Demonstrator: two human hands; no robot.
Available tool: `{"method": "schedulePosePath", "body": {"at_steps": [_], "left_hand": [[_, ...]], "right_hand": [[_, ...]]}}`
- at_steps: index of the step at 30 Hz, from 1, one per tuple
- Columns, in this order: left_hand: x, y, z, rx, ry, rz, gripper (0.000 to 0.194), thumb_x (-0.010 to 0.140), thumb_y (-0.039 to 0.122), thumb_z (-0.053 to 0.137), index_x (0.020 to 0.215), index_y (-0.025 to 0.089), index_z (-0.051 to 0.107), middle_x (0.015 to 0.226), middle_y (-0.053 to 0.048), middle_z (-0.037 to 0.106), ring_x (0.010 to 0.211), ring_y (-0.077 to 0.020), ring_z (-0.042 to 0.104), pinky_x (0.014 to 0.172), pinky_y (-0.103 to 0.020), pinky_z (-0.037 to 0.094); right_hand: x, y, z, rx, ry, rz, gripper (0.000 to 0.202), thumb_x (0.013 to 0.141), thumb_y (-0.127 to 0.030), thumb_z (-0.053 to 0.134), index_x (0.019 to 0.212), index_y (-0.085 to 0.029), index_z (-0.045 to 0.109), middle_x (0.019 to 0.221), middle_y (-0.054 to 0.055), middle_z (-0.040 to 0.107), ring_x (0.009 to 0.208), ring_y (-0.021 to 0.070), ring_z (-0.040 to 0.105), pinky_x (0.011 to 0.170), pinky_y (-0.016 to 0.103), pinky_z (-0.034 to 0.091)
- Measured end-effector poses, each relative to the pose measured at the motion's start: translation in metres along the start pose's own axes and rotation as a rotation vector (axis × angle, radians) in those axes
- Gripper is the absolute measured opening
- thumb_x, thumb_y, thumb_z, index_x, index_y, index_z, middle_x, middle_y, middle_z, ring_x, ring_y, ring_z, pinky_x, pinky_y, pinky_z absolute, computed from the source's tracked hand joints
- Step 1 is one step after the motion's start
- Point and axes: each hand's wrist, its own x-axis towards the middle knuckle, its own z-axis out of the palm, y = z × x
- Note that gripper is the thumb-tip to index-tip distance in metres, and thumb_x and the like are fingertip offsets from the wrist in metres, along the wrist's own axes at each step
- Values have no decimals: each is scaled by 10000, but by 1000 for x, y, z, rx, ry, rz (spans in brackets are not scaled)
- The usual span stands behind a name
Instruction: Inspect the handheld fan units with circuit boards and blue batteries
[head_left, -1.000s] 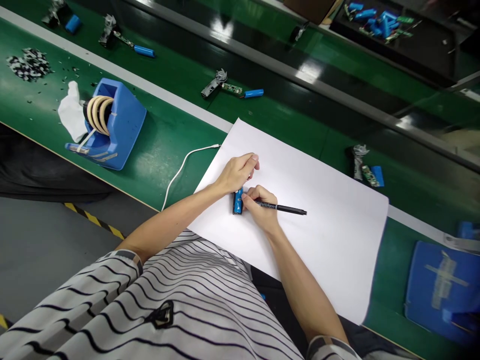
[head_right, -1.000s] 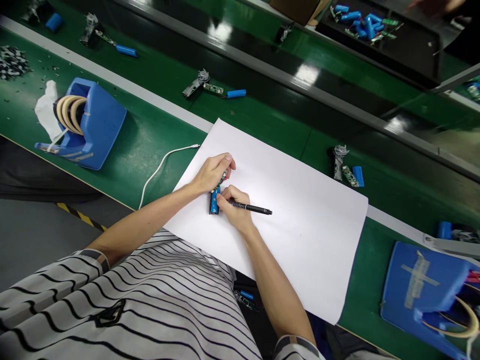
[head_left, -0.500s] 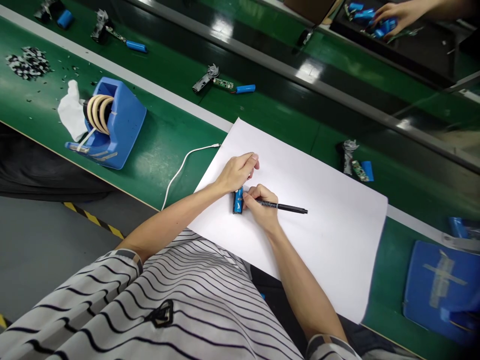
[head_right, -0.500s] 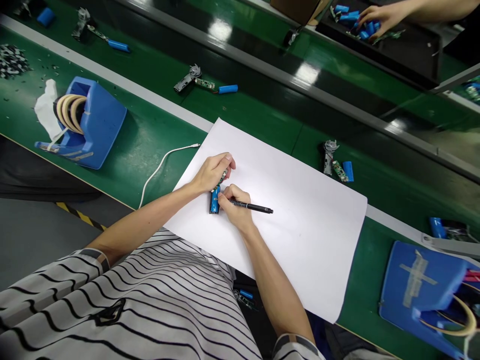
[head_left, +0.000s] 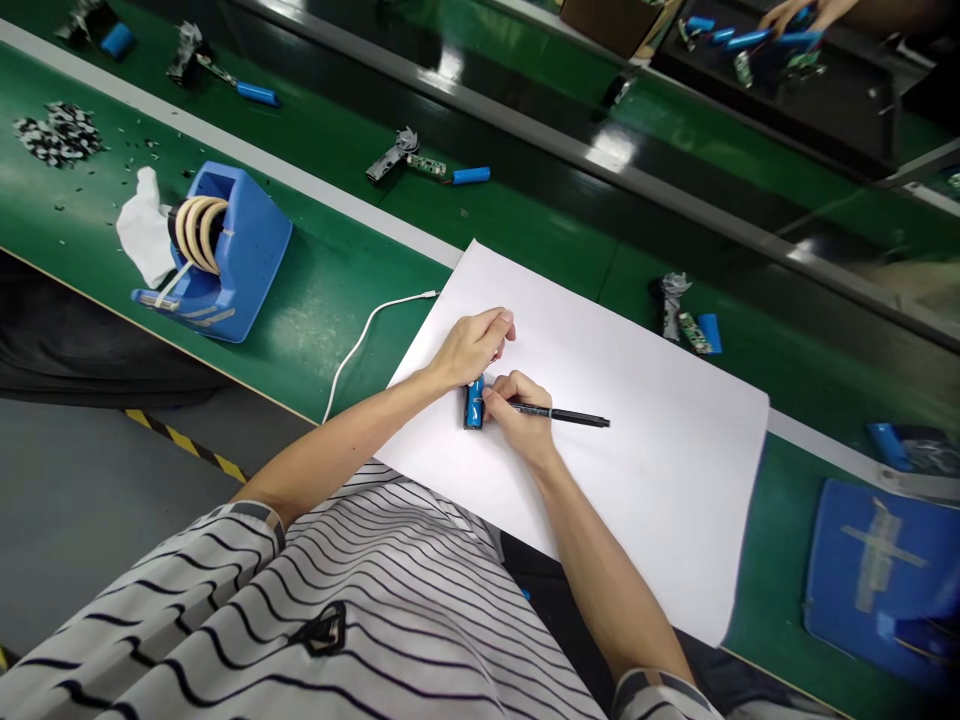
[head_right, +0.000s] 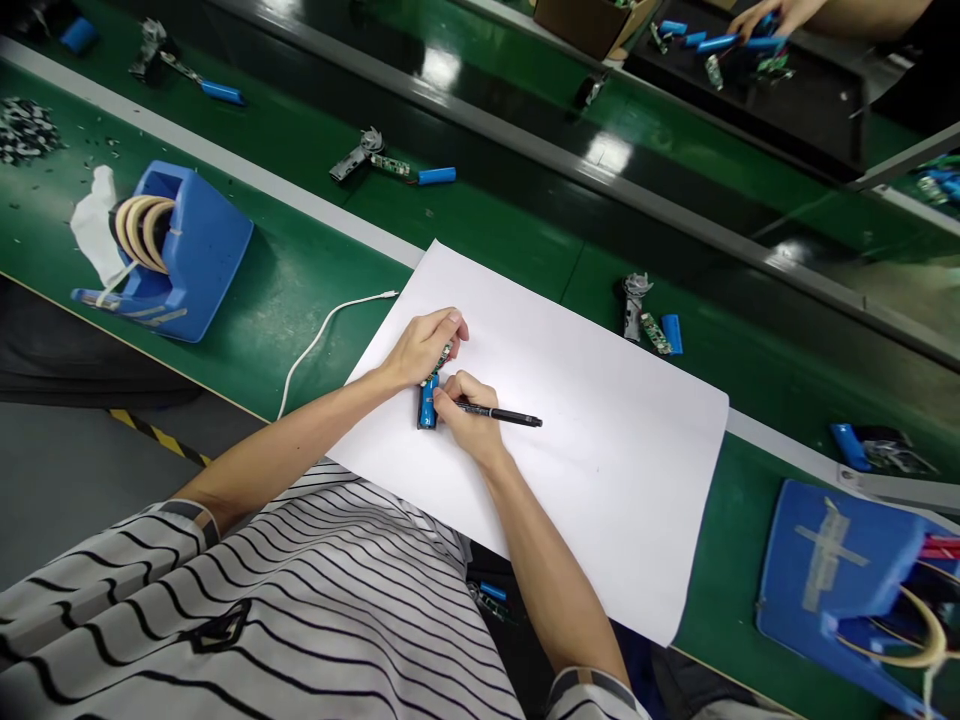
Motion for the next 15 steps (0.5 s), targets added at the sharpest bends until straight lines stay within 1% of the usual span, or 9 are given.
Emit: {"method": "schedulePosePath", "body": {"at_steps": [5, 9, 10, 12, 14, 15], "left_hand": [[0, -1, 0, -3, 3, 1, 425, 1025, 441, 345, 800, 172, 583, 591, 13, 554, 532, -101, 505, 585, -229, 404], [-1, -4, -1, -43, -4, 1, 430, 1018, 463, 358, 806, 171, 593, 614, 4, 571, 545, -103, 511, 567, -227, 406], [-1, -6, -2, -79, -11, -6, 428, 1013, 470, 368, 811, 170, 597, 629, -1, 580, 554, -105, 518, 563, -226, 408], [0, -10, -3, -170, -23, -19, 421, 1001, 484, 396, 822, 167, 608, 661, -13, 599, 586, -110, 538, 566, -221, 417], [2, -14, -5, -248, -33, -24, 421, 989, 498, 415, 832, 162, 615, 677, -25, 612, 612, -117, 555, 567, -220, 425], [3, -16, -5, -275, -37, -22, 426, 984, 505, 416, 835, 160, 616, 677, -31, 615, 615, -121, 562, 563, -221, 429]], "right_hand": [[1, -1, 0, 7, 31, 7, 334, 840, -260, 661, 621, -231, 411, 540, -49, 565, 475, 128, 518, 539, 300, 414], [0, -2, -1, 107, 162, -8, 388, 828, -397, 730, 655, -235, 423, 532, -56, 565, 446, 134, 545, 475, 278, 412], [-1, -2, -2, 108, 183, -11, 367, 843, -454, 716, 688, -235, 467, 524, -53, 574, 426, 133, 532, 453, 273, 397], [-5, -2, -5, 42, 195, -32, 343, 916, -559, 601, 814, -232, 587, 496, -42, 586, 391, 137, 505, 427, 276, 370], [-9, -4, -9, -77, 209, -104, 403, 980, -580, 470, 915, -230, 658, 513, -14, 619, 419, 158, 541, 447, 298, 393], [-11, -5, -10, -150, 213, -163, 404, 997, -557, 445, 914, -234, 673, 567, 8, 660, 470, 172, 585, 482, 315, 427]]}}
